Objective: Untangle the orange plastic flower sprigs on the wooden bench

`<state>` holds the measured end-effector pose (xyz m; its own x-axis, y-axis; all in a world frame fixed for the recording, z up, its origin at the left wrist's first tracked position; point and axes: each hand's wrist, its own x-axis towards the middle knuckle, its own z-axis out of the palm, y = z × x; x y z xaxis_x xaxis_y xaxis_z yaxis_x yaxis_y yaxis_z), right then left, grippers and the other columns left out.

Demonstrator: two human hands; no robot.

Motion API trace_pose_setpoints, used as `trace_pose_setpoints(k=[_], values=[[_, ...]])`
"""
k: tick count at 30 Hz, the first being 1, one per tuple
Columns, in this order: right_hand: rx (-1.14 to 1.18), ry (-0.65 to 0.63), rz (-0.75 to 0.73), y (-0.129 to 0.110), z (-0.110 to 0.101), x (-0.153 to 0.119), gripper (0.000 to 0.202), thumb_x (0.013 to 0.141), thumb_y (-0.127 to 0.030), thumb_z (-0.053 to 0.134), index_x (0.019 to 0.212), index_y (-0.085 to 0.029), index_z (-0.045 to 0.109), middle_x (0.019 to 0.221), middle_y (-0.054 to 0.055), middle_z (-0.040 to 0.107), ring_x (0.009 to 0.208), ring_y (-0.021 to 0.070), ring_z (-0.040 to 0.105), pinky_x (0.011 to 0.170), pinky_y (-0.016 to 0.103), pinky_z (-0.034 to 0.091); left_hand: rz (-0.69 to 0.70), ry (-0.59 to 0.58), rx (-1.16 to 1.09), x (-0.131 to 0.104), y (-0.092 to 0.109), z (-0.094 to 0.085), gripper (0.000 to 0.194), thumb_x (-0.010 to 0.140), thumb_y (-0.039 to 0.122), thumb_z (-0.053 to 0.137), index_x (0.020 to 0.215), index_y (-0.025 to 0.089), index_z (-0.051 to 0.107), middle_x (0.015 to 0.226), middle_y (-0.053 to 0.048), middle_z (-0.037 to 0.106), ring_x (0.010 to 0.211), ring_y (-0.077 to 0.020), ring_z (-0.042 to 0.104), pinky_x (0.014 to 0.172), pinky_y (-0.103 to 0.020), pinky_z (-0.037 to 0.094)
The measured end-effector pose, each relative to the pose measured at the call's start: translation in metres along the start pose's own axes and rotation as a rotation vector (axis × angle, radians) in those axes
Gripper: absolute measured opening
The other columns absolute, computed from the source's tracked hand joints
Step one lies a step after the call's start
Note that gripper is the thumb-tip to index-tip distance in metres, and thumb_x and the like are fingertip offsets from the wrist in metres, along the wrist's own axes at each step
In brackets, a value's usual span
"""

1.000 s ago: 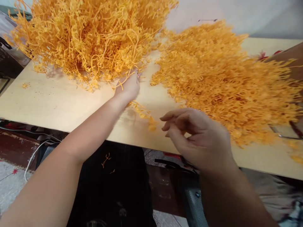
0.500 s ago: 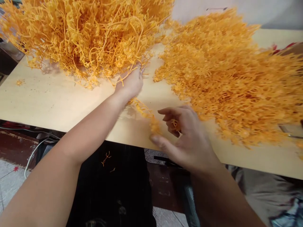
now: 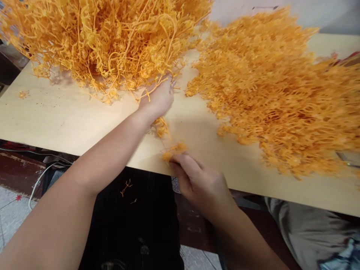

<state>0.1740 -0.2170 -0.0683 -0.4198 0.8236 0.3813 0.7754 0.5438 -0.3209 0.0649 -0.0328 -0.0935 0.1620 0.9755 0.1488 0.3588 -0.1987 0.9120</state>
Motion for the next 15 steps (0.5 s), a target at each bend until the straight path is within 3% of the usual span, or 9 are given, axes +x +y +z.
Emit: trace_pose_setpoints(k=[6, 9, 11, 13, 15], values=[[0.341, -0.101, -0.115, -0.015, -0.005, -0.003, 0.017, 0.082, -0.003, 0.040, 0.077, -0.017, 0.048, 0.065, 0.001, 0.054, 0.057, 0.0087, 0.049, 0.051, 0.019, 0.039, 0.031, -0.042, 0.448, -0.012, 0.013, -0.002, 0.025, 0.089, 0.022, 0.032, 0.100, 0.018, 0.054, 0.105, -0.007, 0.060, 0.112, -0.0246, 0.052, 0.098, -0.037, 0.036], [0.660, -0.332, -0.280, -0.028, -0.006, -0.012, 0.020, 0.077, 0.000, 0.038, 0.079, -0.018, 0.047, 0.067, -0.001, 0.054, 0.059, 0.0065, 0.047, 0.052, 0.017, 0.038, 0.002, -0.017, 0.575, -0.011, 0.019, -0.006, 0.032, 0.089, 0.021, 0.028, 0.111, 0.019, 0.051, 0.112, -0.007, 0.059, 0.110, -0.0233, 0.054, 0.095, -0.035, 0.038], [0.782, -0.458, -0.307, -0.031, -0.011, -0.019, 0.020, 0.077, -0.001, 0.038, 0.082, -0.018, 0.048, 0.069, -0.001, 0.055, 0.060, 0.0065, 0.048, 0.052, 0.017, 0.039, -0.022, -0.012, 0.610, -0.007, 0.020, -0.007, 0.035, 0.088, 0.019, 0.028, 0.116, 0.020, 0.050, 0.114, -0.007, 0.059, 0.111, -0.0238, 0.053, 0.095, -0.036, 0.038], [0.731, -0.414, -0.160, -0.023, -0.023, -0.022, 0.019, 0.081, -0.003, 0.040, 0.084, -0.019, 0.049, 0.070, 0.000, 0.055, 0.062, 0.0079, 0.050, 0.053, 0.019, 0.041, -0.033, -0.023, 0.615, -0.004, 0.019, -0.008, 0.036, 0.088, 0.020, 0.029, 0.117, 0.021, 0.049, 0.115, -0.007, 0.059, 0.113, -0.0244, 0.053, 0.096, -0.036, 0.038], [0.573, -0.244, -0.017, -0.004, -0.041, -0.019, 0.015, 0.083, -0.008, 0.045, 0.085, -0.022, 0.051, 0.072, 0.001, 0.055, 0.065, 0.0102, 0.053, 0.054, 0.021, 0.042, -0.051, -0.024, 0.579, -0.003, 0.017, -0.007, 0.035, 0.089, 0.022, 0.029, 0.117, 0.022, 0.049, 0.117, -0.006, 0.058, 0.115, -0.0235, 0.052, 0.098, -0.035, 0.036]])
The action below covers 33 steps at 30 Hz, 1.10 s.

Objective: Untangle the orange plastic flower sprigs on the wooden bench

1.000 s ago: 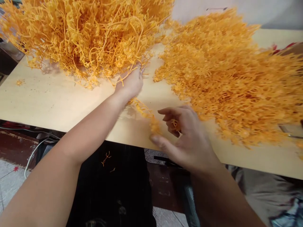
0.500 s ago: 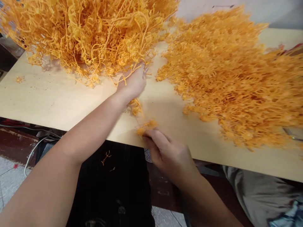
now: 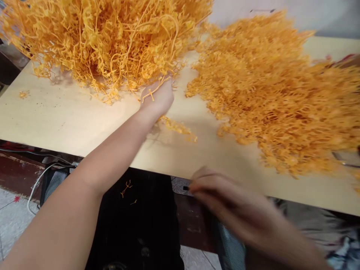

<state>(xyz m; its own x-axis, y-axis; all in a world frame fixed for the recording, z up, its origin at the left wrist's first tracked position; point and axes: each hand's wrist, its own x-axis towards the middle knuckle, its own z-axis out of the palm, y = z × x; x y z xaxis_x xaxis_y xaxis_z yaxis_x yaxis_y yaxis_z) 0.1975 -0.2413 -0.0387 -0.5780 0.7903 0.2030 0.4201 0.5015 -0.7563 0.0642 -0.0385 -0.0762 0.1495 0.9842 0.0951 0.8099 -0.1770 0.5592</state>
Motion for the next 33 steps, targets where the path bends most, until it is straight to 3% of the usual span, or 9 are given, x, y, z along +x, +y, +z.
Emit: trace_pose_setpoints(k=[3, 5, 8, 10, 13, 18, 22, 25, 33], values=[[-0.355, 0.327, 0.092, 0.020, -0.049, 0.006, 0.007, 0.083, -0.019, 0.051, 0.081, -0.026, 0.052, 0.074, 0.002, 0.054, 0.067, 0.0144, 0.052, 0.057, 0.029, 0.040, -0.034, -0.003, -0.035, 0.000, -0.001, 0.002, 0.034, 0.091, 0.028, 0.026, 0.115, 0.025, 0.050, 0.118, -0.004, 0.058, 0.118, -0.0214, 0.050, 0.100, -0.032, 0.035], [-0.578, 0.466, 0.267, 0.038, -0.079, 0.017, 0.010, 0.086, -0.027, 0.046, 0.077, -0.025, 0.051, 0.076, 0.005, 0.050, 0.075, 0.0193, 0.050, 0.065, 0.035, 0.039, -0.040, 0.002, -0.018, 0.000, -0.002, 0.003, 0.033, 0.092, 0.031, 0.026, 0.114, 0.026, 0.050, 0.118, -0.003, 0.059, 0.119, -0.0205, 0.048, 0.100, -0.031, 0.035], [-0.781, 0.433, 0.442, 0.063, -0.107, 0.033, 0.012, 0.081, -0.029, 0.050, 0.071, -0.024, 0.051, 0.069, 0.006, 0.046, 0.084, 0.0262, 0.050, 0.076, 0.044, 0.039, -0.023, 0.009, 0.010, 0.000, -0.002, 0.001, 0.033, 0.091, 0.033, 0.026, 0.115, 0.027, 0.049, 0.116, -0.003, 0.059, 0.119, -0.0201, 0.048, 0.099, -0.031, 0.036], [-0.833, 0.475, 0.506, 0.070, -0.111, 0.039, 0.013, 0.080, -0.029, 0.051, 0.069, -0.024, 0.054, 0.064, 0.005, 0.043, 0.085, 0.0282, 0.052, 0.082, 0.049, 0.037, -0.007, 0.009, 0.017, 0.000, -0.003, 0.001, 0.033, 0.091, 0.033, 0.027, 0.114, 0.027, 0.049, 0.114, -0.003, 0.059, 0.118, -0.0208, 0.049, 0.099, -0.032, 0.036], [-0.780, 0.504, 0.415, 0.064, -0.095, 0.038, 0.019, 0.085, -0.036, 0.043, 0.075, -0.026, 0.056, 0.069, 0.007, 0.050, 0.086, 0.0277, 0.054, 0.083, 0.049, 0.038, -0.005, -0.001, 0.035, 0.003, -0.003, 0.002, 0.032, 0.091, 0.032, 0.027, 0.114, 0.027, 0.049, 0.113, -0.004, 0.059, 0.116, -0.0210, 0.050, 0.098, -0.033, 0.036], [-0.400, 0.198, 0.192, 0.051, -0.039, 0.038, 0.034, 0.078, -0.048, 0.055, 0.097, -0.020, 0.055, 0.090, 0.008, 0.060, 0.074, 0.0190, 0.057, 0.063, 0.034, 0.047, 0.008, -0.006, 0.073, 0.005, -0.003, 0.003, 0.034, 0.092, 0.031, 0.024, 0.114, 0.025, 0.048, 0.112, -0.003, 0.060, 0.113, -0.0196, 0.052, 0.097, -0.032, 0.037], [-0.555, 0.265, 0.198, 0.052, -0.004, 0.049, 0.019, 0.082, -0.035, 0.053, 0.080, -0.017, 0.053, 0.075, 0.006, 0.058, 0.066, 0.0162, 0.054, 0.058, 0.029, 0.042, 0.032, 0.036, 0.108, 0.003, -0.002, 0.003, 0.033, 0.091, 0.029, 0.024, 0.111, 0.023, 0.050, 0.111, -0.004, 0.060, 0.110, -0.0204, 0.053, 0.096, -0.033, 0.037], [-0.609, 0.266, 0.118, 0.051, 0.007, 0.048, 0.018, 0.087, -0.022, 0.043, 0.071, -0.018, 0.048, 0.065, 0.003, 0.053, 0.058, 0.0129, 0.051, 0.053, 0.025, 0.037, 0.021, 0.027, 0.090, 0.003, -0.003, 0.004, 0.033, 0.091, 0.027, 0.025, 0.114, 0.025, 0.049, 0.113, -0.003, 0.060, 0.112, -0.0193, 0.052, 0.096, -0.032, 0.037], [-0.676, 0.175, -0.059, 0.036, 0.013, 0.024, 0.025, 0.088, -0.016, 0.042, 0.063, -0.019, 0.039, 0.054, -0.001, 0.044, 0.051, 0.0106, 0.043, 0.050, 0.024, 0.033, 0.071, -0.060, 0.083, -0.008, 0.008, 0.000, 0.031, 0.088, 0.021, 0.033, 0.112, 0.017, 0.052, 0.106, -0.008, 0.061, 0.108, -0.0239, 0.055, 0.093, -0.035, 0.040]])
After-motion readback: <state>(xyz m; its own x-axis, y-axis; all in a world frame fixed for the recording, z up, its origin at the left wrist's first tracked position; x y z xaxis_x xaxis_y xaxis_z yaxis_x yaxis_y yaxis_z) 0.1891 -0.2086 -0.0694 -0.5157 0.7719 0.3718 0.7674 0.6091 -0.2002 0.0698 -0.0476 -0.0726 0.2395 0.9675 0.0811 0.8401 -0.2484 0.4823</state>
